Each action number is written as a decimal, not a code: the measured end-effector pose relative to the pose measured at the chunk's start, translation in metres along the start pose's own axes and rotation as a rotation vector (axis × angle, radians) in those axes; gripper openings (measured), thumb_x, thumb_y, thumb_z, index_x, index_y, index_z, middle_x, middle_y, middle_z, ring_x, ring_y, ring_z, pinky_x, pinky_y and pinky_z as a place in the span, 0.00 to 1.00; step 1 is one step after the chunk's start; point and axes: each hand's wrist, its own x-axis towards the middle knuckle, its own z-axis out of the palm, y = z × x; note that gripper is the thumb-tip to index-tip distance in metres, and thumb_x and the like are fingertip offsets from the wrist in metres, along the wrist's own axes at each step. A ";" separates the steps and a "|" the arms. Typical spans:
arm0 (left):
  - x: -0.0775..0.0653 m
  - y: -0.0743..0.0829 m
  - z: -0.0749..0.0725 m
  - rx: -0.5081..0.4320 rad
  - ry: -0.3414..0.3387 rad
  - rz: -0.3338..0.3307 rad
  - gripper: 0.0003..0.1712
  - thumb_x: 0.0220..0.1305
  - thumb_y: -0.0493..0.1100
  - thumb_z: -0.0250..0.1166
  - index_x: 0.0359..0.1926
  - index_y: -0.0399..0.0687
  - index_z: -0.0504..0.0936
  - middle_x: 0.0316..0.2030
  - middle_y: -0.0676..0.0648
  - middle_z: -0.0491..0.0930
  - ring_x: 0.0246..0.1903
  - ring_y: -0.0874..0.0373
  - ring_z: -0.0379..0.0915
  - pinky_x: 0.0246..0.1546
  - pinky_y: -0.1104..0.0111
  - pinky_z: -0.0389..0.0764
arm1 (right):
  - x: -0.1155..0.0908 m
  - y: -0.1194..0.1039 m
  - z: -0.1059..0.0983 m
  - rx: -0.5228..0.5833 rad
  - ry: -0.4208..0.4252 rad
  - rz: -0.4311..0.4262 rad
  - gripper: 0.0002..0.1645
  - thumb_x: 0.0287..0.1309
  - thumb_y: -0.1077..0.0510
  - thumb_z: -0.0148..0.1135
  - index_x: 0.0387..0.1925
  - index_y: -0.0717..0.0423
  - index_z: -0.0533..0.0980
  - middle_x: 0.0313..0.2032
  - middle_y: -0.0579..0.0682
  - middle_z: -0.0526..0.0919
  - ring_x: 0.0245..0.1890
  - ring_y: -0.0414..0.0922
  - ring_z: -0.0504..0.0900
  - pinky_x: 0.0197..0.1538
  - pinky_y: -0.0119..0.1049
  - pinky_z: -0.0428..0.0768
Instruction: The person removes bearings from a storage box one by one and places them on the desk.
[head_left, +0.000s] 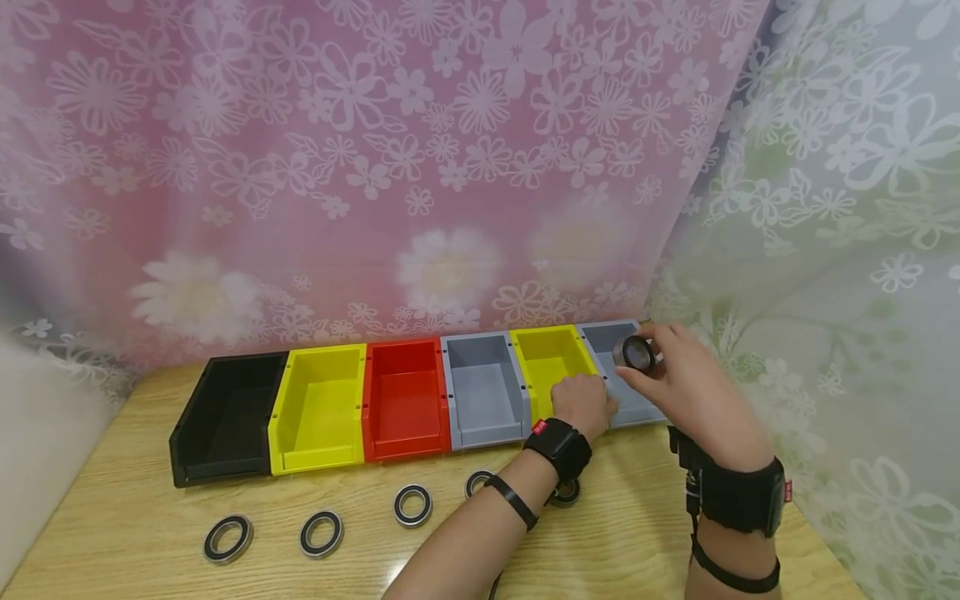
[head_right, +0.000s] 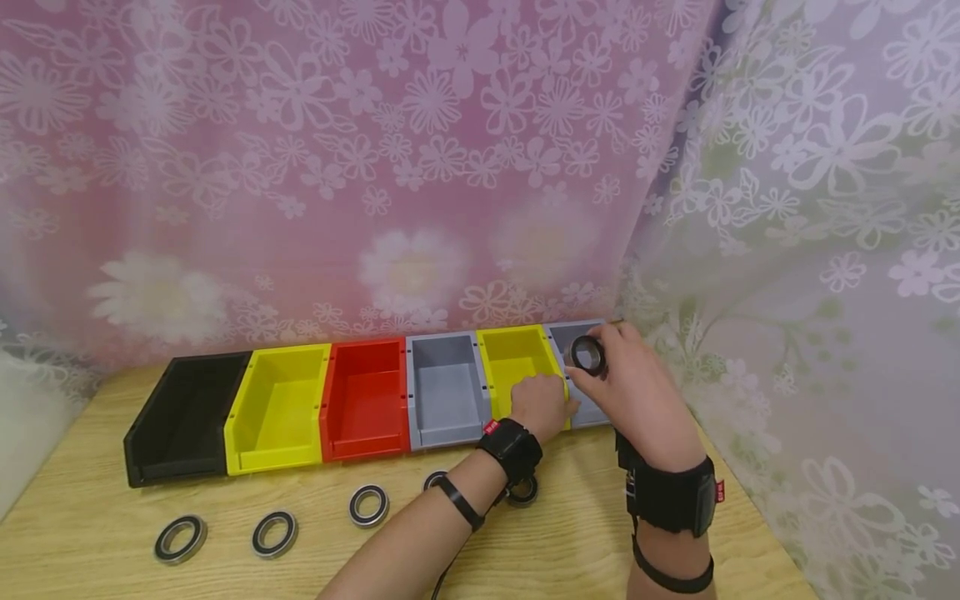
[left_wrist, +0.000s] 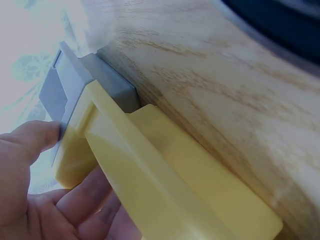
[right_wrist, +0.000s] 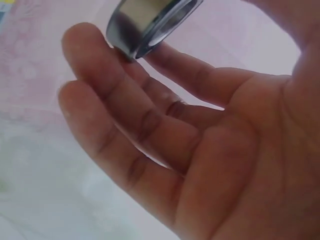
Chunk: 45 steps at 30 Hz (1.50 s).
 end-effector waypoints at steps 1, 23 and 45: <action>0.000 0.000 0.000 -0.006 -0.001 0.004 0.31 0.72 0.66 0.61 0.15 0.54 0.77 0.12 0.54 0.68 0.13 0.59 0.68 0.15 0.68 0.68 | -0.003 -0.002 -0.002 -0.001 0.001 -0.006 0.36 0.68 0.49 0.68 0.67 0.66 0.68 0.52 0.64 0.74 0.40 0.53 0.81 0.38 0.45 0.81; 0.006 -0.001 0.011 -0.017 0.045 0.016 0.34 0.69 0.66 0.64 0.11 0.54 0.75 0.10 0.53 0.66 0.13 0.57 0.67 0.14 0.66 0.67 | -0.043 0.042 0.043 -0.089 -0.291 0.053 0.27 0.56 0.48 0.77 0.47 0.62 0.76 0.32 0.49 0.75 0.28 0.43 0.71 0.32 0.40 0.72; 0.008 -0.001 0.011 -0.034 0.044 0.006 0.34 0.69 0.66 0.64 0.12 0.53 0.75 0.11 0.53 0.66 0.13 0.57 0.67 0.14 0.65 0.66 | -0.048 0.079 0.098 -0.063 -0.388 0.154 0.22 0.52 0.52 0.78 0.38 0.61 0.76 0.31 0.49 0.75 0.29 0.45 0.69 0.34 0.42 0.69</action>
